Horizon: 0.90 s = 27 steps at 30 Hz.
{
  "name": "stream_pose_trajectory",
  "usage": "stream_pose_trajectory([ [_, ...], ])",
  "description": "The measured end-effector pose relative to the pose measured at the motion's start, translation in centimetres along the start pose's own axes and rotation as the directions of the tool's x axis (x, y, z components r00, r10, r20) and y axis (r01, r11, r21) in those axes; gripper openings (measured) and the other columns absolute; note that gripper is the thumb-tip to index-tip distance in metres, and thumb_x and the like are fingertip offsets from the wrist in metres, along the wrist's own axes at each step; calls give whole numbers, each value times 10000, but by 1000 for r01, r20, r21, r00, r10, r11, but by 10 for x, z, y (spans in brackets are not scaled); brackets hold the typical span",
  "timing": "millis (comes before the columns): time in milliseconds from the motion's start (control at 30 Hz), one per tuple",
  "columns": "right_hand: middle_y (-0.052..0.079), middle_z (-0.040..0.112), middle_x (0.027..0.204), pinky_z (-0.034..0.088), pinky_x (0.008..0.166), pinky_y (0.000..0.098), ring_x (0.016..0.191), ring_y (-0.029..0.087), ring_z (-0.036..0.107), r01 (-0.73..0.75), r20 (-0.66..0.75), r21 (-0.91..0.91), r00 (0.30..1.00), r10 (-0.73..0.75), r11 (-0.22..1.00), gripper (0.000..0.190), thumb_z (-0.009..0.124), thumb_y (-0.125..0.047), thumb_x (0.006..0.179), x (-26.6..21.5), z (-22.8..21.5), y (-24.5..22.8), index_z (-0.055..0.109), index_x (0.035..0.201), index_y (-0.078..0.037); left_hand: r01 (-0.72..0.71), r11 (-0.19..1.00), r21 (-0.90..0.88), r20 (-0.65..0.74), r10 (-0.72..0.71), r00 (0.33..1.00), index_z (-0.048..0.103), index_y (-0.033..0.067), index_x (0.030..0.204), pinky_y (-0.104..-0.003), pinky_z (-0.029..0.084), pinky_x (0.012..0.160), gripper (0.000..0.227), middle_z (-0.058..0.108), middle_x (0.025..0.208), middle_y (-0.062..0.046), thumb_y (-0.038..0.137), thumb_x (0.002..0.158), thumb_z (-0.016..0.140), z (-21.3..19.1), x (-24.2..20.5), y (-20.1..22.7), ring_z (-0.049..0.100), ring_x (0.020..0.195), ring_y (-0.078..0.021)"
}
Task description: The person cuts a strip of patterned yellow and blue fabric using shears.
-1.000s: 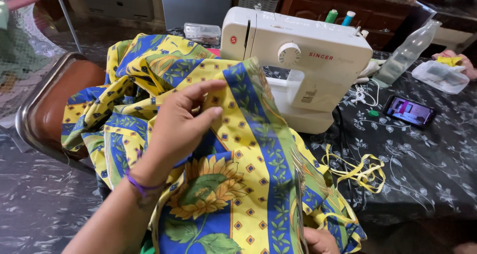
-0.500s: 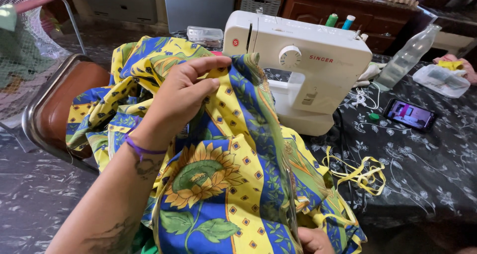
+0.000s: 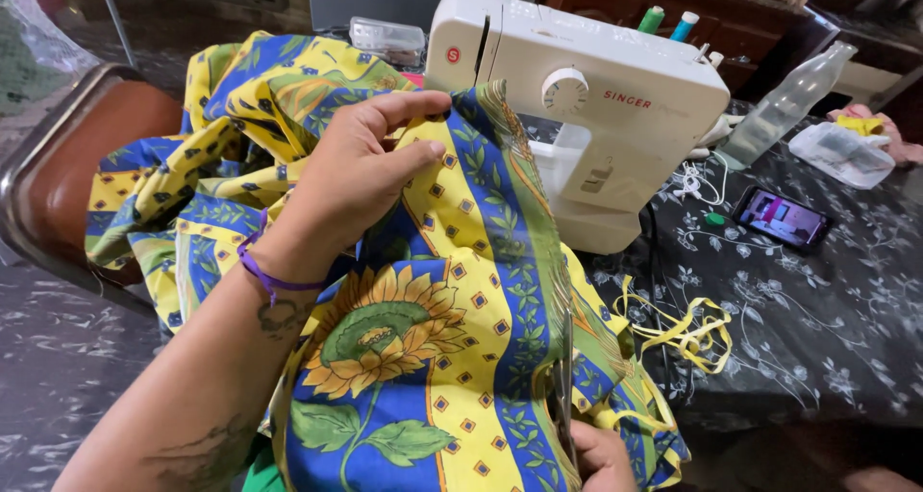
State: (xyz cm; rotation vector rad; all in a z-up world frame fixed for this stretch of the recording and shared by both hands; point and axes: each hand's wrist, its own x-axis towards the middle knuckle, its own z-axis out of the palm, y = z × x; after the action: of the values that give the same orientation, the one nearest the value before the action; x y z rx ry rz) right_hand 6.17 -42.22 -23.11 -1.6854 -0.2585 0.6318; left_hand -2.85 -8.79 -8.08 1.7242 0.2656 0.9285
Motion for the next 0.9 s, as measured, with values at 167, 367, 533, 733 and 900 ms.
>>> stream_pose_trajectory([
  [167, 189, 991, 1085, 781, 805, 400, 934, 292, 934, 100, 90, -93, 992, -92, 991, 582, 985, 19, 567, 9, -10, 15, 947, 1146, 65, -2, 998, 58, -54, 5, 999, 734, 108, 1334, -218, 626, 947, 444, 761, 1354, -50, 151, 893, 697, 3, 0, -3, 726, 1143, -75],
  [367, 228, 1008, 977, 645, 637, 381, 774, 299, 873, 29, -51, -102, 998, -35, 994, 395, 888, 91, 603, -12, 14, -15, 996, 981, 117, -46, 992, 122, -76, 55, 996, 734, 113, 1336, -222, 617, 969, 435, 756, 1372, -54, 147, 904, 693, 6, -3, -1, 731, 1185, -89],
  [533, 245, 1000, 1004, 727, 693, 429, 829, 336, 906, 70, 6, -75, 998, -70, 995, 428, 903, 83, 584, -1, 3, -1, 978, 1002, 132, -75, 989, 126, -78, 85, 993, 738, 120, 1339, -192, 595, 895, 435, 769, 1323, -17, 141, 906, 703, 7, -3, -3, 701, 1070, -36],
  [733, 212, 991, 1063, 733, 726, 384, 898, 296, 914, 197, 92, -88, 978, -189, 976, 429, 925, 3, 580, 9, -10, 15, 976, 993, 109, -83, 989, 123, -85, 94, 992, 735, 124, 1355, -177, 576, 803, 450, 774, 1296, 11, 147, 907, 700, 7, -5, -2, 654, 928, -1],
  [900, 208, 980, 1041, 748, 717, 392, 901, 301, 912, 286, 169, -66, 947, -272, 956, 419, 931, -63, 567, 15, -17, 26, 968, 944, 118, -80, 990, 119, -88, 91, 992, 739, 131, 1356, -180, 585, 792, 441, 764, 1261, 37, 136, 917, 702, 7, -6, -1, 648, 903, 0],
])
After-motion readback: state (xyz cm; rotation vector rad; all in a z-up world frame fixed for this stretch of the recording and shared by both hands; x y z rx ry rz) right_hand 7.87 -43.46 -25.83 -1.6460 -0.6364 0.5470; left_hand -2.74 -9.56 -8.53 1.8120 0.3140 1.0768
